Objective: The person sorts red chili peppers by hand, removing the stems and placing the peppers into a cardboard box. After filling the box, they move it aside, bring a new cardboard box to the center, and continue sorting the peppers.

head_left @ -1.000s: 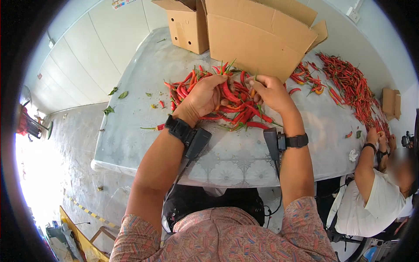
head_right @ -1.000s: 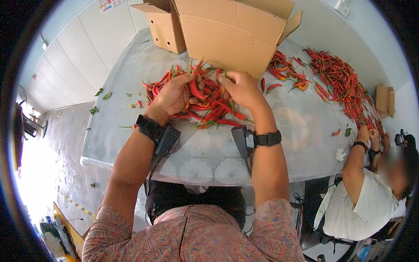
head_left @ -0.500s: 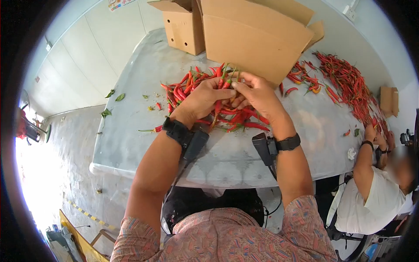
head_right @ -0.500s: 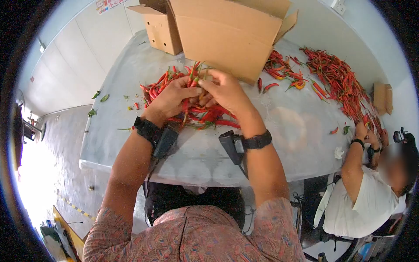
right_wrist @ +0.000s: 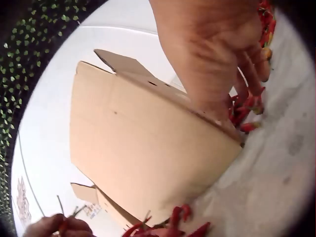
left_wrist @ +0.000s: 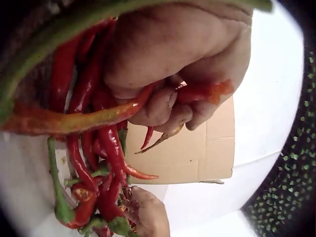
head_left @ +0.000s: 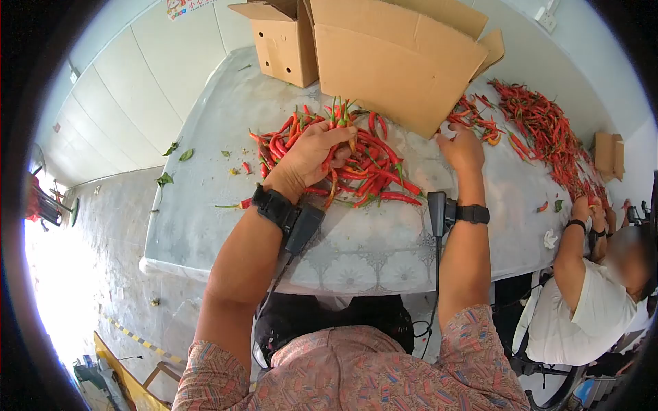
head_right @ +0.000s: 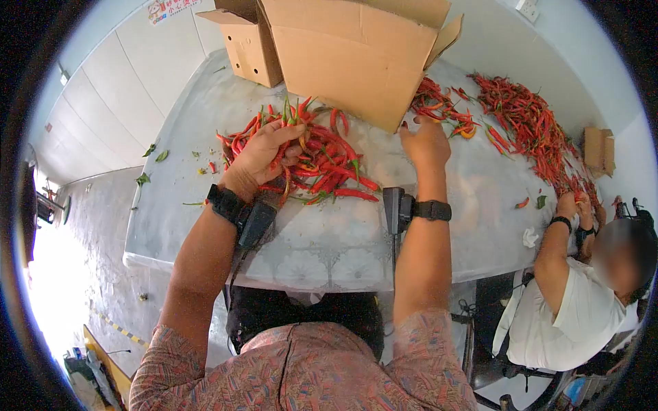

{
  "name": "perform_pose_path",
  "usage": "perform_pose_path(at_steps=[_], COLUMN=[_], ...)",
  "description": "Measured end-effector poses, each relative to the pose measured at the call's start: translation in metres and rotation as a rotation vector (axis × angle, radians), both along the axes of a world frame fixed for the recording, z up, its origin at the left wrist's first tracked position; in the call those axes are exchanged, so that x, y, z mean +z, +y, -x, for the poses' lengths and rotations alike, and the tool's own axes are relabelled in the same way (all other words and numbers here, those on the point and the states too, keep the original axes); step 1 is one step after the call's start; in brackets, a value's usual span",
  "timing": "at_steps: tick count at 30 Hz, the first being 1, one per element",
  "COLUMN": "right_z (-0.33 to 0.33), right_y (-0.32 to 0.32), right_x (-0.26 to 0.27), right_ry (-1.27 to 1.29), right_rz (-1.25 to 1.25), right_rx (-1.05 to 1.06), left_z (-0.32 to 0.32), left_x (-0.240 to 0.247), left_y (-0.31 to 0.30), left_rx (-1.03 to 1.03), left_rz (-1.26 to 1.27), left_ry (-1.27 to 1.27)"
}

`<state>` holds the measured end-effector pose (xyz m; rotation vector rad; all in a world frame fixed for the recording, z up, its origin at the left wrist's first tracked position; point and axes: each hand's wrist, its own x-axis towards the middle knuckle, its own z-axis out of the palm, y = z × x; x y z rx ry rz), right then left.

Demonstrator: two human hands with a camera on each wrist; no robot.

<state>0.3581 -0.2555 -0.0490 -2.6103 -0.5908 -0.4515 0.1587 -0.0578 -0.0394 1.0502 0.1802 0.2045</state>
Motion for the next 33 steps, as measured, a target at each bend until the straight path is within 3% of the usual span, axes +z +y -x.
perform_pose_path(at_steps=[3,5,9,12,15,17,18,20,26,33], right_z=[-0.001,-0.011,-0.005,0.021,0.039,0.041,0.044,0.052,0.076,0.091], right_y=[0.003,0.003,0.005,0.005,0.013,0.017,0.019,0.023,0.037,0.054], right_x=[-0.012,-0.010,0.001,0.031,0.045,0.045,0.046,0.050,0.051,0.040], right_ry=[-0.145,0.062,0.090,0.250,0.362,0.586,0.587,0.788,0.942,0.910], right_rz=[0.083,0.178,0.281,0.291,0.199,-0.267,-0.264,-0.545,-0.689,-0.654], right_rx=[-0.009,0.124,0.155,0.300,0.406,0.563,0.565,0.666,0.744,0.765], left_z=[0.000,-0.001,0.000,0.000,0.001,0.001,0.001,0.000,0.004,0.002], left_x=[-0.002,-0.002,-0.001,0.000,0.000,-0.002,-0.002,-0.004,0.004,-0.002], left_y=[0.001,0.002,0.001,0.001,0.001,0.001,0.001,0.002,-0.003,-0.002], left_rx=[-0.005,-0.015,-0.022,-0.018,-0.044,-0.044,-0.044,-0.056,-0.078,-0.148], left_rz=[0.053,0.034,0.028,0.007,0.025,0.023,0.018,0.024,-0.011,-0.195], left_ry=[-0.017,-0.025,-0.030,0.006,-0.025,-0.034,-0.045,-0.046,-0.025,0.005])
